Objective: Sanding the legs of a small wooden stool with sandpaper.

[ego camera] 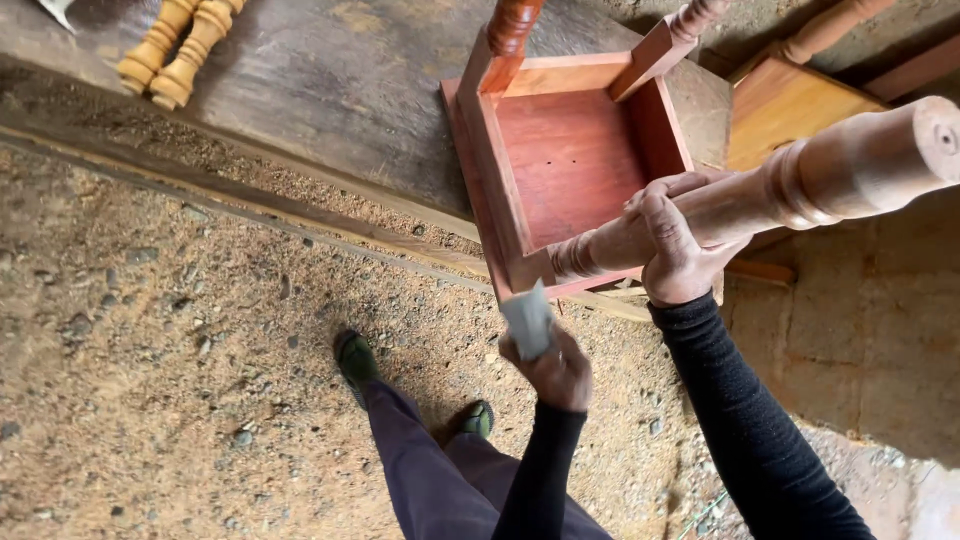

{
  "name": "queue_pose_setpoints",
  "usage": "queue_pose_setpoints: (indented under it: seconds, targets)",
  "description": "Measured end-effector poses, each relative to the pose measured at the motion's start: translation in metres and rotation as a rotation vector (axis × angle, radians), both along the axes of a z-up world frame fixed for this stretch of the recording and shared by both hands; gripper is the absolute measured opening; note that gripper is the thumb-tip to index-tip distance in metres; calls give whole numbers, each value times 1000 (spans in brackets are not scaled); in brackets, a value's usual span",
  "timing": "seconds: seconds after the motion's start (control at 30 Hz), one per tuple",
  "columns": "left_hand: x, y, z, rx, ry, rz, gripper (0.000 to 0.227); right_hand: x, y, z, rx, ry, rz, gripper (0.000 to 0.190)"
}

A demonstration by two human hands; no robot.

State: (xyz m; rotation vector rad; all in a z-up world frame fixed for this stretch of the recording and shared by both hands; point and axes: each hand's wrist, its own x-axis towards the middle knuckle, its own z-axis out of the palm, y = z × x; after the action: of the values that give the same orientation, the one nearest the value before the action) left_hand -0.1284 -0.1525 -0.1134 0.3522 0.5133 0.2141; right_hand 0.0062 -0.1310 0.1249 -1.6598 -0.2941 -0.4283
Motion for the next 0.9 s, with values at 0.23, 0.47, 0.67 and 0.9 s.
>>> queue_pose_setpoints:
  seconds: [0.23, 0.47, 0.67, 0.9]
  targets:
    - [95, 57, 93, 1184, 127, 54, 24, 0, -5, -5, -1, -45, 5, 26]
    - [69, 50, 88, 1147, 61, 127, 45, 6, -3, -9, 12, -88, 13, 29]
    - [68, 50, 81, 903, -66, 26, 42, 2, -8, -18, 33, -94, 2, 34]
    - [-25, 6, -26, 419, -168, 0, 64, 3, -10, -19, 24, -102, 46, 30]
